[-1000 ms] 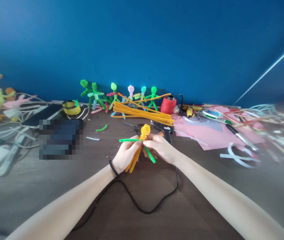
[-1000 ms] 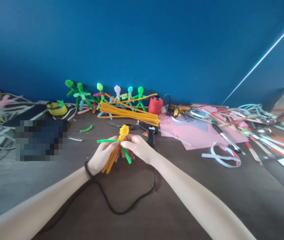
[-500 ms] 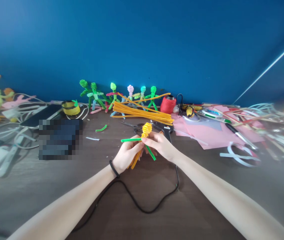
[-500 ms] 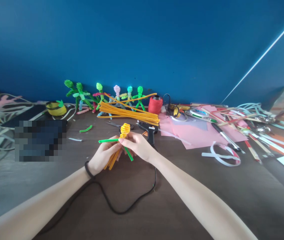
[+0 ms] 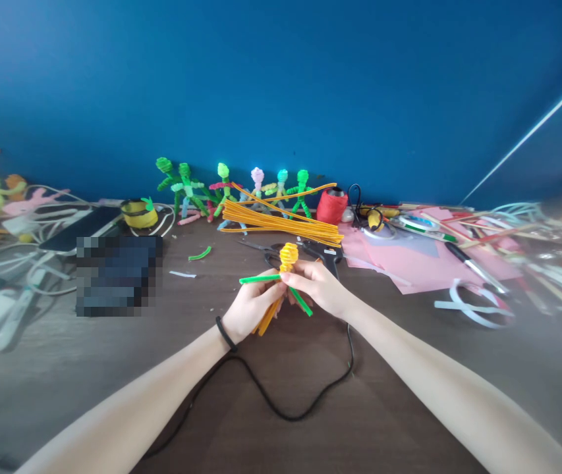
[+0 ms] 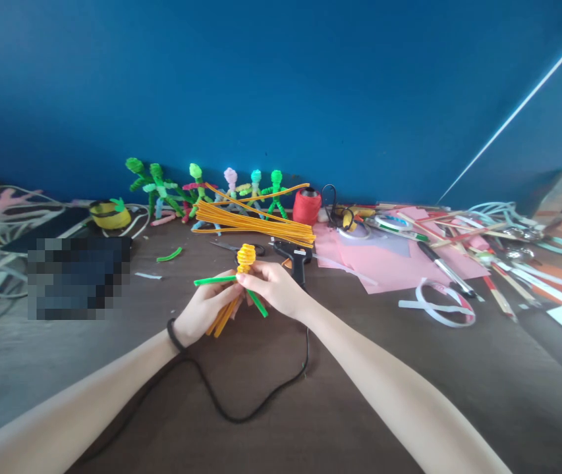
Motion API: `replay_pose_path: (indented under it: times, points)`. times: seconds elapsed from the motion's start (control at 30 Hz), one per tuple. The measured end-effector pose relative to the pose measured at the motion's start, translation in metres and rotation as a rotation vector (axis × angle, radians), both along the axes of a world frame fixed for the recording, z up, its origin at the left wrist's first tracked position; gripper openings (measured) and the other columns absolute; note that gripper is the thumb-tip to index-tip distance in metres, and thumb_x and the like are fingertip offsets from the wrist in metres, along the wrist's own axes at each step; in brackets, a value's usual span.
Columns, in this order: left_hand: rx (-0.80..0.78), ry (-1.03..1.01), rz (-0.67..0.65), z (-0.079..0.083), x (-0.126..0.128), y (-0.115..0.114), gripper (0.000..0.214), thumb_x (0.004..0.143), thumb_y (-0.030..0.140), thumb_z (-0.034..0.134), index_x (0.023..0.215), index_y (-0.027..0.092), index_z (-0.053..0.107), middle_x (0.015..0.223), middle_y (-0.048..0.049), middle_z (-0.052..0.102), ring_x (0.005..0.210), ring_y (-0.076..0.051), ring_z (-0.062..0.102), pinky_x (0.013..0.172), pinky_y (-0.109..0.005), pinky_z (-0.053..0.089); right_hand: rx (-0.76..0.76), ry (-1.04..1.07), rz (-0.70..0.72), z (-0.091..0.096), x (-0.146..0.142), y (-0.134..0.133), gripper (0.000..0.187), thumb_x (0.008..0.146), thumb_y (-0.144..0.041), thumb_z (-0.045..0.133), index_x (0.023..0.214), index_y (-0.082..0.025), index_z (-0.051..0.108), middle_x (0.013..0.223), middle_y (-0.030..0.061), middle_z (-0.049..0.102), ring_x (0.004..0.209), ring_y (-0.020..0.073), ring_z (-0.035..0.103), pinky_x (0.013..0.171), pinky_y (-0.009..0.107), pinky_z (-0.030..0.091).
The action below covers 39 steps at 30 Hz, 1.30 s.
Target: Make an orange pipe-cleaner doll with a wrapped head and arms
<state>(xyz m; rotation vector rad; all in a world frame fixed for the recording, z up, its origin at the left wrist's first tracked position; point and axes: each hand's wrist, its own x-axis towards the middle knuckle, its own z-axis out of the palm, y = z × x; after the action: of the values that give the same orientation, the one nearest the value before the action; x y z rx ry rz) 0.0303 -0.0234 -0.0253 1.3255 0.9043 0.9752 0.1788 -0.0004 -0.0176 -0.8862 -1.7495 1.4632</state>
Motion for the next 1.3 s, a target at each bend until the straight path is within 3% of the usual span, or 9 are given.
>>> replay_pose_path:
  times: [0.3,0.67,0.77,0.93,1.3]
  points:
    - [0.005,0.020,-0.001,-0.0004,-0.0006,-0.0003,0.024,0.073,0.038,0.053,0.072,0.015,0.049,0.051,0.0044,0.047,0.043,-0.006,0.044,0.041,-0.018,0.036,0.035,0.004,0.002,0.0048,-0.0009,-0.0015,0.022,0.080,-0.035,0.049,0.072,-0.015,0.050,0.056,-0.0026,0.052,0.047,0.0077,0.050,0.043,0.019,0.036]
    - [-0.062,-0.089,0.016,0.0030,0.0011,0.0015,0.018,0.074,0.032,0.051,0.071,0.016,0.044,0.051,0.0040,0.051,0.041,-0.008,0.050,0.042,-0.021,0.043,-0.040,0.047,0.004,-0.0038,-0.0016,0.0016,0.027,0.077,-0.043,0.052,0.077,-0.017,0.045,0.056,-0.0035,0.052,0.038,0.0061,0.043,0.033,0.018,0.032]
    - [-0.057,-0.054,0.043,0.0028,0.0001,0.0029,0.016,0.075,0.030,0.048,0.069,0.017,0.042,0.049,0.0054,0.048,0.035,-0.006,0.045,0.036,-0.018,0.037,-0.055,0.073,-0.003,-0.0045,-0.0022,0.0020,0.026,0.072,-0.037,0.059,0.075,-0.018,0.042,0.058,-0.0039,0.053,0.042,0.0068,0.046,0.035,0.018,0.035]
    - [-0.066,-0.024,0.090,0.0030,-0.0009,0.0038,0.019,0.076,0.030,0.046,0.064,0.017,0.038,0.043,0.0087,0.034,0.030,-0.002,0.026,0.029,-0.015,0.016,-0.036,0.078,-0.020,0.0002,-0.0027,0.0001,0.019,0.075,-0.031,0.055,0.076,-0.017,0.043,0.053,-0.0047,0.053,0.038,0.0064,0.046,0.037,0.018,0.035]
    - [-0.115,0.008,0.081,0.0046,0.0005,0.0042,0.034,0.077,0.045,0.044,0.059,0.017,0.037,0.045,0.0096,0.022,0.037,-0.001,0.016,0.033,-0.016,0.012,0.012,0.027,-0.087,0.0032,-0.0036,-0.0024,0.017,0.074,-0.030,0.056,0.072,-0.017,0.045,0.048,-0.0063,0.048,0.038,0.0052,0.040,0.036,0.017,0.031]
